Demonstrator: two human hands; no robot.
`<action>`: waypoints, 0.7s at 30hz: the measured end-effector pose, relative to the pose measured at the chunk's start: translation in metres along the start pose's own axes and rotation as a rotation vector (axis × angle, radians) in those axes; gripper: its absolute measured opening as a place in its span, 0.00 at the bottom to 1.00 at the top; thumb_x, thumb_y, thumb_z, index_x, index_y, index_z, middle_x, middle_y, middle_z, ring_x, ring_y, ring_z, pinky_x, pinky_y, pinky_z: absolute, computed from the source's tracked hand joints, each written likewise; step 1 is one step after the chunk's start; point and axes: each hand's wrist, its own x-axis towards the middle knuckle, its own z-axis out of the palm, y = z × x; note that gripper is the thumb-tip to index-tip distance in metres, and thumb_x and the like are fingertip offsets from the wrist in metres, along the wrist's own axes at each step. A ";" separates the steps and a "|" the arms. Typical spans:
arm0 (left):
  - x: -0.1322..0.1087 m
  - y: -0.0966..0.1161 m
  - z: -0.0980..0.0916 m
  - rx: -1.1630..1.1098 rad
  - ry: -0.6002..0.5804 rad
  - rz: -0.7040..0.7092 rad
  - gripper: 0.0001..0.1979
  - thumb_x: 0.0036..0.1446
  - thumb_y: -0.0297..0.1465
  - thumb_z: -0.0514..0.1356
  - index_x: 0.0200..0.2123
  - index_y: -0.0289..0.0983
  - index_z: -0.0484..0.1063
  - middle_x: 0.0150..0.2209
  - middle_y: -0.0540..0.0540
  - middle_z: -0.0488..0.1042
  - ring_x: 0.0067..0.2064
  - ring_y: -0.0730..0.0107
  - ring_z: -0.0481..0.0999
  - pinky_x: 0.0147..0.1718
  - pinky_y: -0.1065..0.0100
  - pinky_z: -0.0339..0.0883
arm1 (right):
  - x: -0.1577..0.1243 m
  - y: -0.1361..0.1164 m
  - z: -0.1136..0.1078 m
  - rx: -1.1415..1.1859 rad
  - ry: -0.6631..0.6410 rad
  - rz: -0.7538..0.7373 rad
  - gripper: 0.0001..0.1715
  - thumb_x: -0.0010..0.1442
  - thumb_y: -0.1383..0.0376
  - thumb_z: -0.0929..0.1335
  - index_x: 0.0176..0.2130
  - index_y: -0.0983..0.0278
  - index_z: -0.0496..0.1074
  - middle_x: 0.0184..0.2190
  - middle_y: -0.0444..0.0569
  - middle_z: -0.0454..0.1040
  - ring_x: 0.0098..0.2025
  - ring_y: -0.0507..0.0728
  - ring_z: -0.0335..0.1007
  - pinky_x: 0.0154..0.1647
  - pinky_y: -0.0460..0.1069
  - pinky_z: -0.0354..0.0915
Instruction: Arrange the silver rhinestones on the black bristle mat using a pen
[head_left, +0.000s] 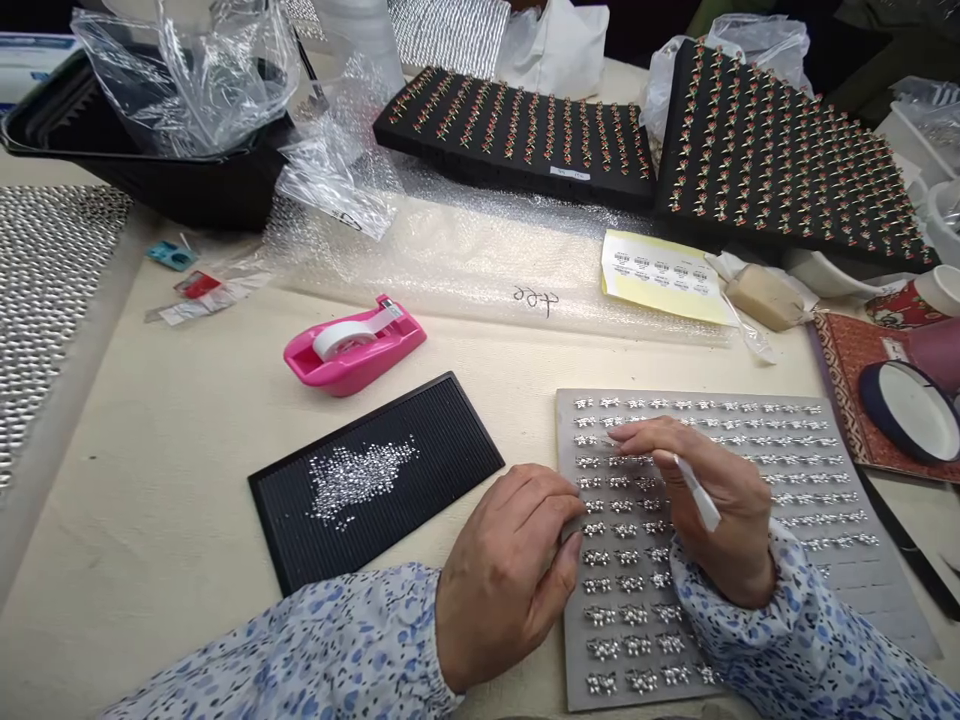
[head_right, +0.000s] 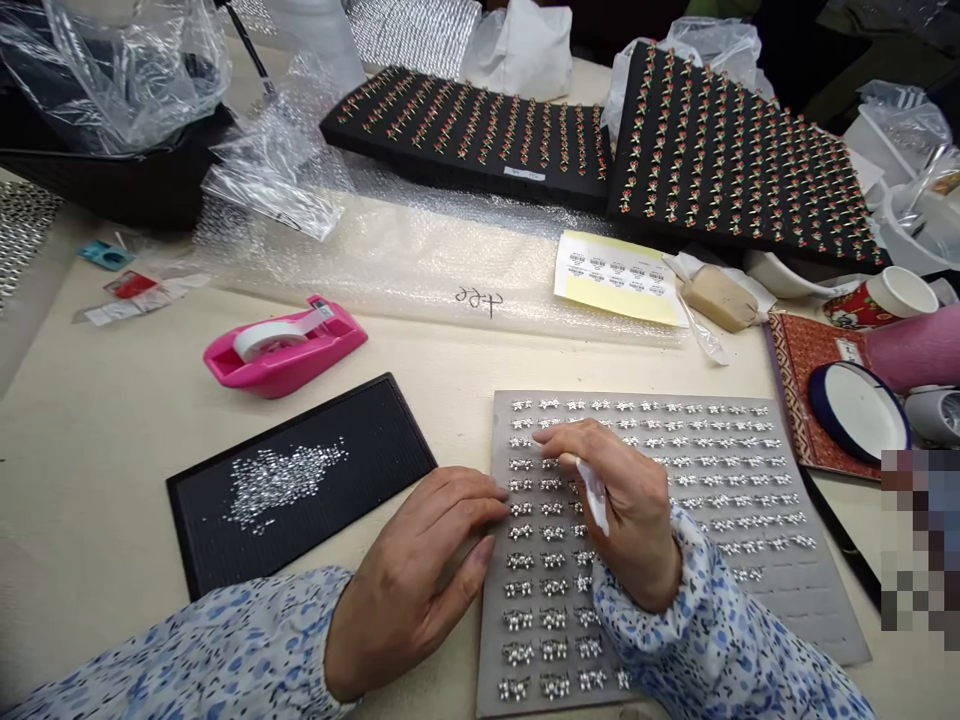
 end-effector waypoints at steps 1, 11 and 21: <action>0.000 0.000 0.000 0.000 -0.002 0.001 0.09 0.58 0.21 0.51 0.42 0.28 0.67 0.40 0.39 0.68 0.45 0.61 0.64 0.46 0.56 0.61 | 0.000 0.000 0.001 0.002 -0.024 -0.001 0.12 0.59 0.72 0.61 0.36 0.61 0.72 0.37 0.45 0.76 0.41 0.53 0.73 0.44 0.51 0.69; 0.000 0.001 0.000 -0.003 -0.024 -0.012 0.09 0.59 0.21 0.51 0.41 0.28 0.67 0.40 0.38 0.68 0.45 0.60 0.64 0.47 0.55 0.61 | 0.001 0.002 0.002 -0.035 -0.131 -0.019 0.13 0.58 0.73 0.62 0.40 0.60 0.72 0.40 0.46 0.76 0.43 0.53 0.72 0.44 0.51 0.70; 0.000 0.001 0.001 -0.008 -0.011 -0.011 0.09 0.58 0.21 0.51 0.41 0.28 0.67 0.40 0.38 0.68 0.45 0.60 0.64 0.46 0.55 0.61 | -0.001 0.000 0.001 0.007 0.053 0.010 0.13 0.59 0.73 0.60 0.35 0.62 0.72 0.35 0.46 0.76 0.40 0.53 0.72 0.44 0.53 0.68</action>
